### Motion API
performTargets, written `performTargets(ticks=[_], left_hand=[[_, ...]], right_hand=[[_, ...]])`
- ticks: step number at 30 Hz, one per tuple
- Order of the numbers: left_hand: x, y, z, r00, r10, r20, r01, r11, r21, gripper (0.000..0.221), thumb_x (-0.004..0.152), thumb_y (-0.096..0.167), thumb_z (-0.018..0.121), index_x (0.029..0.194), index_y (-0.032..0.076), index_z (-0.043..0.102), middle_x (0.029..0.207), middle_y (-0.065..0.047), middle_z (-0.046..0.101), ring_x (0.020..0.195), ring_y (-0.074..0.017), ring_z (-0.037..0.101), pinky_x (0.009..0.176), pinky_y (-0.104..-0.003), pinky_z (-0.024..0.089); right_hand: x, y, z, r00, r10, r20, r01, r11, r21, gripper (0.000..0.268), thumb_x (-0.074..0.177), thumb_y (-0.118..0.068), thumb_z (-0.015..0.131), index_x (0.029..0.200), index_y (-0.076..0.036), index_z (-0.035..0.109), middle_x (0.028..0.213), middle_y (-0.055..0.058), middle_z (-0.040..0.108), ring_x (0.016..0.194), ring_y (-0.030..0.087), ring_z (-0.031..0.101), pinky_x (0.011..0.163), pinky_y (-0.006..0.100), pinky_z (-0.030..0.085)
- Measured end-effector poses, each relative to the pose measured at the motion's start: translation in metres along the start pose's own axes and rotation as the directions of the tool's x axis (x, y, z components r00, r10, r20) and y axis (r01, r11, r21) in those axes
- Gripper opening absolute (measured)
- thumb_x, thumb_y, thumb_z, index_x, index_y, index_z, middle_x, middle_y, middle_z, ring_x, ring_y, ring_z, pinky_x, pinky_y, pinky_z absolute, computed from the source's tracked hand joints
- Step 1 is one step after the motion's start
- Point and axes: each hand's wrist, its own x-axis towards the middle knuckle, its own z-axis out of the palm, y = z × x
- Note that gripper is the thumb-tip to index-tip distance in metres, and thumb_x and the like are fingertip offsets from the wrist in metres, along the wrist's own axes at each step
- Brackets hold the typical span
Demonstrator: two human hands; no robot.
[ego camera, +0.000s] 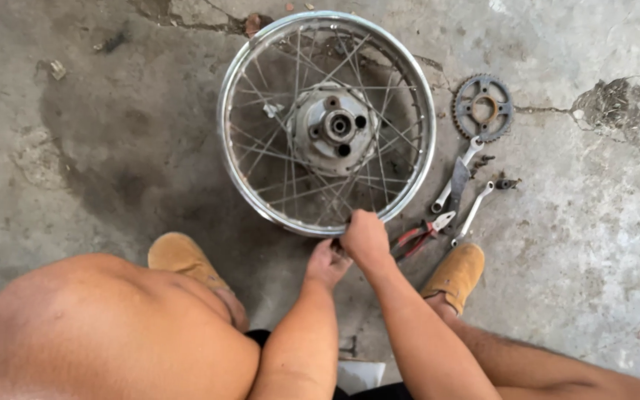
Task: The person sits on the floor and uses a spoke wrench to tighten and loosen individual spokes on a motorcycle wheel rim. They rotate the wheel to access different sections and continue adjusting the spoke tension throughout the clip.
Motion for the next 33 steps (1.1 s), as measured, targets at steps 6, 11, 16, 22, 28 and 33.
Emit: performTargets(ticks=[6, 11, 16, 22, 28, 33], left_hand=[[-0.042, 0.012, 0.027, 1.0, -0.004, -0.026, 0.008, 0.984, 0.176, 0.022, 0.093, 0.024, 0.063, 0.093, 0.004, 0.068, 0.088, -0.007, 0.068, 0.077, -0.0184, 0.066, 0.065, -0.025, 0.059], [-0.007, 0.006, 0.02, 1.0, 0.002, -0.031, 0.003, 0.986, 0.168, 0.024, 0.093, 0.029, 0.057, 0.094, 0.007, 0.066, 0.09, -0.006, 0.068, 0.078, -0.0165, 0.067, 0.06, -0.022, 0.055], [0.08, 0.001, -0.048, 0.999, 0.015, -0.047, -0.006, 0.982, 0.191, 0.027, 0.086, 0.035, 0.069, 0.087, 0.01, 0.058, 0.081, -0.012, 0.06, 0.065, -0.024, 0.058, 0.049, -0.029, 0.048], [0.052, 0.002, -0.009, 0.937, 0.222, -0.268, -0.16, 0.958, 0.236, 0.029, 0.086, 0.016, 0.069, 0.103, -0.008, 0.066, 0.098, -0.023, 0.069, 0.085, -0.0359, 0.072, 0.075, -0.035, 0.063], [0.101, 0.002, -0.04, 0.689, 0.586, -0.427, -0.308, 0.769, 0.56, 0.053, 0.066, 0.019, 0.09, 0.11, 0.001, 0.069, 0.091, -0.021, 0.073, 0.085, -0.035, 0.076, 0.058, -0.045, 0.065], [0.007, -0.01, 0.002, 0.692, 0.642, -0.329, -0.329, 0.687, 0.648, 0.052, 0.071, -0.004, 0.076, 0.119, -0.017, 0.063, 0.107, -0.033, 0.067, 0.104, -0.0482, 0.069, 0.08, -0.049, 0.066]], right_hand=[[-0.003, 0.001, 0.0, 0.999, -0.023, -0.023, 0.024, 0.999, 0.041, 0.028, 0.088, -0.01, 0.059, 0.104, 0.002, 0.078, 0.1, 0.031, 0.075, 0.102, 0.05, 0.072, 0.084, 0.057, 0.061], [-0.014, -0.005, -0.007, 1.0, -0.011, -0.028, 0.012, 0.999, 0.031, 0.029, 0.089, -0.01, 0.058, 0.108, 0.001, 0.077, 0.102, 0.03, 0.075, 0.103, 0.051, 0.071, 0.085, 0.058, 0.06], [-0.019, -0.005, 0.003, 0.999, 0.042, -0.007, -0.041, 0.998, 0.043, 0.032, 0.09, -0.011, 0.059, 0.117, -0.002, 0.074, 0.109, 0.03, 0.073, 0.108, 0.051, 0.07, 0.092, 0.058, 0.059], [-0.012, 0.01, 0.008, 0.997, 0.012, -0.077, -0.003, 0.994, 0.113, 0.025, 0.092, -0.02, 0.064, 0.107, -0.009, 0.079, 0.103, 0.025, 0.076, 0.105, 0.049, 0.072, 0.09, 0.056, 0.06], [-0.007, 0.02, 0.011, 0.996, -0.002, -0.088, 0.015, 0.989, 0.147, 0.023, 0.091, -0.022, 0.063, 0.106, -0.013, 0.08, 0.103, 0.022, 0.077, 0.105, 0.047, 0.072, 0.091, 0.054, 0.06], [-0.005, 0.02, -0.007, 0.989, -0.116, -0.087, 0.129, 0.98, 0.151, 0.022, 0.087, -0.02, 0.071, 0.103, -0.008, 0.081, 0.1, 0.021, 0.078, 0.104, 0.042, 0.074, 0.092, 0.051, 0.059]])
